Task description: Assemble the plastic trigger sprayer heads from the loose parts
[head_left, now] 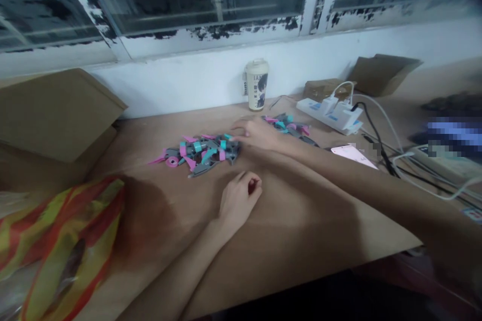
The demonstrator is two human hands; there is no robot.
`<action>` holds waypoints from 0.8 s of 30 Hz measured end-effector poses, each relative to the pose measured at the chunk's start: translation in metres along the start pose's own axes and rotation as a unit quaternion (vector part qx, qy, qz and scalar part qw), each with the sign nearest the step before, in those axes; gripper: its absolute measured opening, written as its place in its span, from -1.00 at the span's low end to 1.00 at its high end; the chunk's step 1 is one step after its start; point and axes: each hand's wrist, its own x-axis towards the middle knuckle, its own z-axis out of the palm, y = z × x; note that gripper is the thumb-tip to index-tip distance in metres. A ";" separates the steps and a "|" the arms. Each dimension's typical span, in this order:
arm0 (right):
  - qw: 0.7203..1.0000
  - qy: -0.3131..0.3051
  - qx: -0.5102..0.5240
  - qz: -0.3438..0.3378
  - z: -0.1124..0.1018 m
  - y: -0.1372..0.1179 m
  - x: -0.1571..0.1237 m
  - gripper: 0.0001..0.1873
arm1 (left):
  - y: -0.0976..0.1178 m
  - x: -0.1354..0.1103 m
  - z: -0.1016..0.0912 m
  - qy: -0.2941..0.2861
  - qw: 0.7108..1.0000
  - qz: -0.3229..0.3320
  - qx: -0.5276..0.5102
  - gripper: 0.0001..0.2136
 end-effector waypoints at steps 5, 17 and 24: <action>0.997 -0.028 -0.058 0.047 -0.005 0.055 -0.037 -0.39 | 0.002 0.000 -0.002 -0.010 1.000 -0.010 0.001 -0.90; 0.996 -0.037 -0.077 0.016 0.008 0.091 -0.067 -0.60 | 0.001 0.000 -0.001 -0.012 1.000 -0.017 0.009 -0.90; 0.998 -0.002 -0.063 0.022 0.020 0.065 -0.037 -0.40 | 0.002 0.001 -0.002 -0.014 1.000 -0.020 0.006 -0.89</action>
